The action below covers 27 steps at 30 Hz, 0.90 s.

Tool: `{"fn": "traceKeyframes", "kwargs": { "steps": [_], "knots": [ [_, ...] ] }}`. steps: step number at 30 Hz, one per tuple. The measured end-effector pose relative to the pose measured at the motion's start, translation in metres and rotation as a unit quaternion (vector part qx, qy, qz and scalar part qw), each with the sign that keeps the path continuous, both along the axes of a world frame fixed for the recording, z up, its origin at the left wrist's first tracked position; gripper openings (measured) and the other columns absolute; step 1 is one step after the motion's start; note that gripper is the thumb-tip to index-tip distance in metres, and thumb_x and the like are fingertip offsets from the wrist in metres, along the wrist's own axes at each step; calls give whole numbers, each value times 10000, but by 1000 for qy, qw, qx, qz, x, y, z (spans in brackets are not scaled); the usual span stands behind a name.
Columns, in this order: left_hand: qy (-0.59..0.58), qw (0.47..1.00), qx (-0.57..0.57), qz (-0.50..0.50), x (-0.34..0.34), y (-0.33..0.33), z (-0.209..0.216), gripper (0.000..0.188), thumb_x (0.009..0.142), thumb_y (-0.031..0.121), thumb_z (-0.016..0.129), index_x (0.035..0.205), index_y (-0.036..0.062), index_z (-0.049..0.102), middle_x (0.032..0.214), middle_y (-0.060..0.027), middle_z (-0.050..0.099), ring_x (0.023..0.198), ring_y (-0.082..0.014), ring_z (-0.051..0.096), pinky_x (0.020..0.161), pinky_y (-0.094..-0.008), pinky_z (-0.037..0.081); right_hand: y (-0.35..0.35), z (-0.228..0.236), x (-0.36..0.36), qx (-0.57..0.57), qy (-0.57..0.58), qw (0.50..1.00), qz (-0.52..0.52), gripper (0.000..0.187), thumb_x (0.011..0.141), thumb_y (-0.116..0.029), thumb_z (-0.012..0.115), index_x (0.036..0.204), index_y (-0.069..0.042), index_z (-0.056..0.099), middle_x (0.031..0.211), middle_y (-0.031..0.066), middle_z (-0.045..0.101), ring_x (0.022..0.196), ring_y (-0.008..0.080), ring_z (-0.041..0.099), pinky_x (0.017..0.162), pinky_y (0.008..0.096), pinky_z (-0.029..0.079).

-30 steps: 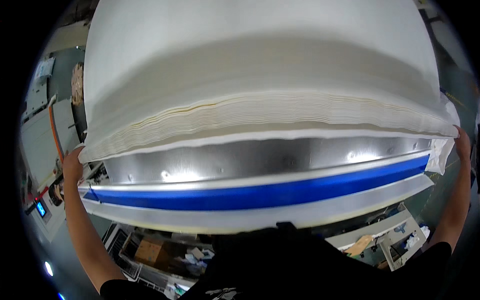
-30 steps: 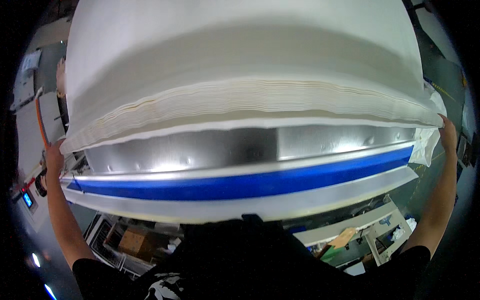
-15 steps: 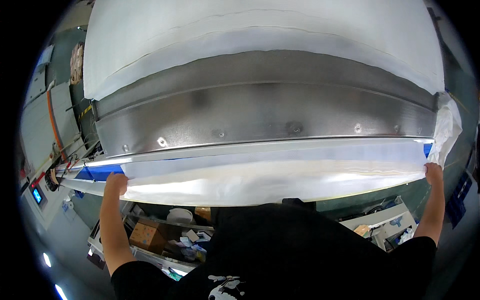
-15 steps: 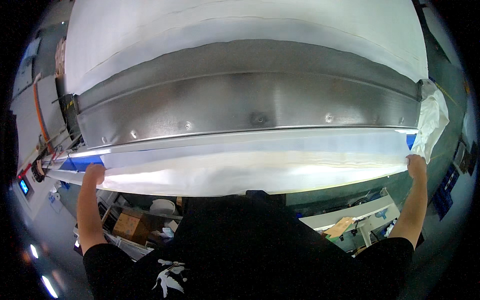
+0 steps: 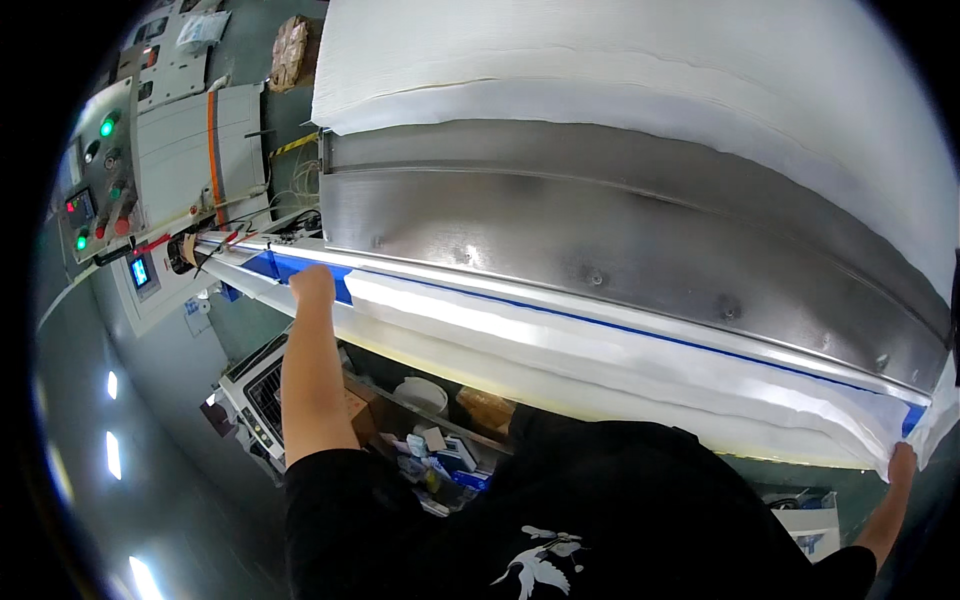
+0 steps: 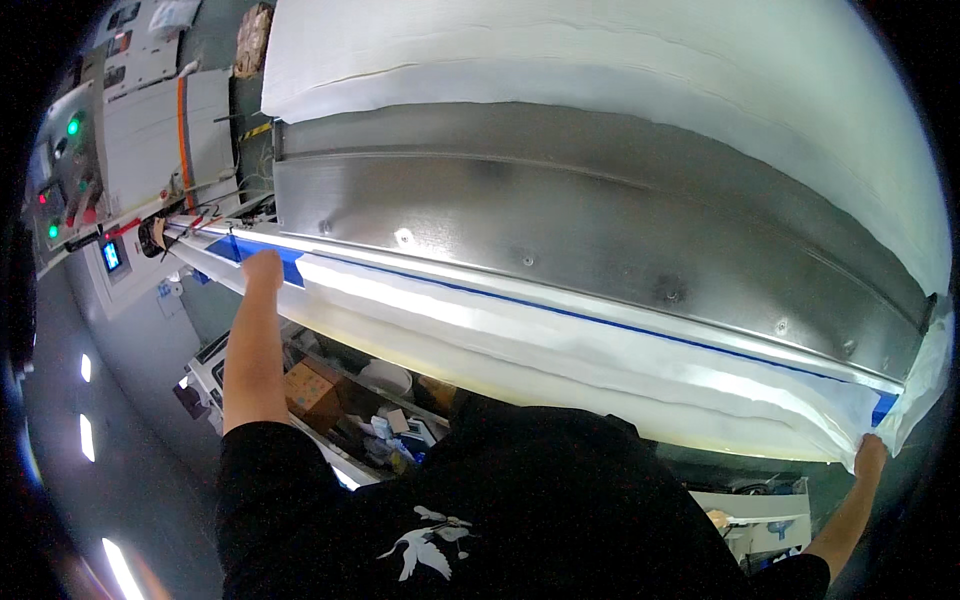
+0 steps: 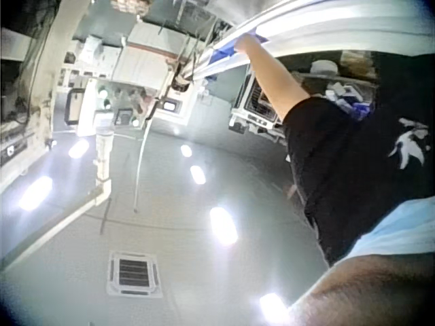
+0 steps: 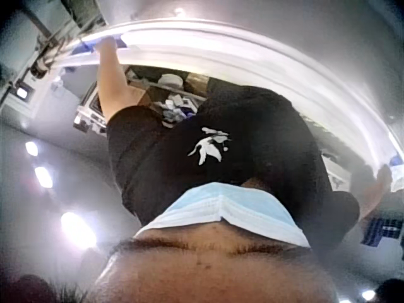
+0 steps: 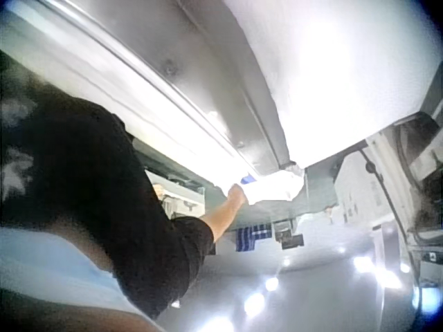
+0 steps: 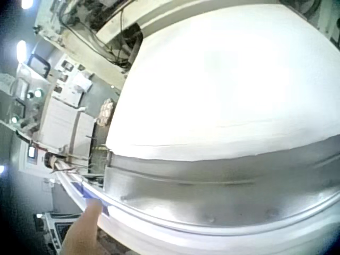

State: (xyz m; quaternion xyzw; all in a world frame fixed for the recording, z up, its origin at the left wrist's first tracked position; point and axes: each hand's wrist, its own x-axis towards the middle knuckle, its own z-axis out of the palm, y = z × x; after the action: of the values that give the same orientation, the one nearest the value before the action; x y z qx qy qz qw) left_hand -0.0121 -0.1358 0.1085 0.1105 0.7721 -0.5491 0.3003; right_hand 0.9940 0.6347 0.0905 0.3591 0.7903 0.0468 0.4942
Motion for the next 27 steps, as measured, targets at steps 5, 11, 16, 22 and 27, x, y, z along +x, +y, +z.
{"fn": "traceKeyframes", "kwargs": {
  "steps": [5, 11, 16, 22, 27],
  "knots": [
    [127, 928, 324, -135, -35, -91, 1, 312, 877, 111, 526, 1162, 43, 633, 1104, -182, 669, 1008, -365, 636, 881, -440, 499, 6, -12, -17, -100, -163, 960, 205, 159, 783, -197, 601, 867, -83, 672, 922, 174, 670, 815, 331, 647, 713, 455, 506],
    [66, 963, 260, -32, 36, 52, -26, 310, 908, 216, 543, 1166, 75, 637, 1082, -180, 667, 983, -362, 639, 831, -461, 517, -55, 29, -177, -120, -96, 978, -143, 445, 687, -237, 650, 1082, -32, 644, 1086, 220, 661, 1038, 377, 627, 906, 446, 506],
    [18, 942, 325, -79, 60, 99, -34, 296, 913, 220, 537, 1155, 86, 641, 1052, -186, 667, 979, -373, 635, 817, -480, 515, -56, 22, -192, -179, -140, 966, -124, 530, 613, -264, 719, 1111, -87, 682, 1077, 170, 681, 1007, 354, 645, 879, 422, 521],
    [27, 930, 353, -94, 56, 87, -34, 300, 917, 237, 534, 1152, 85, 642, 1041, -177, 670, 968, -378, 637, 813, -481, 511, -74, -4, -246, -192, -44, 974, -114, 560, 607, -362, 772, 1100, -108, 690, 1059, 145, 690, 990, 343, 648, 846, 421, 522],
    [29, 941, 327, -84, 53, 82, -30, 308, 908, 261, 545, 1155, 105, 647, 1061, -171, 671, 966, -375, 641, 816, -477, 513, -96, -9, -275, -189, 57, 974, -112, 518, 637, -431, 770, 1045, -121, 696, 999, 120, 701, 958, 333, 654, 811, 415, 523]
  ]
}}
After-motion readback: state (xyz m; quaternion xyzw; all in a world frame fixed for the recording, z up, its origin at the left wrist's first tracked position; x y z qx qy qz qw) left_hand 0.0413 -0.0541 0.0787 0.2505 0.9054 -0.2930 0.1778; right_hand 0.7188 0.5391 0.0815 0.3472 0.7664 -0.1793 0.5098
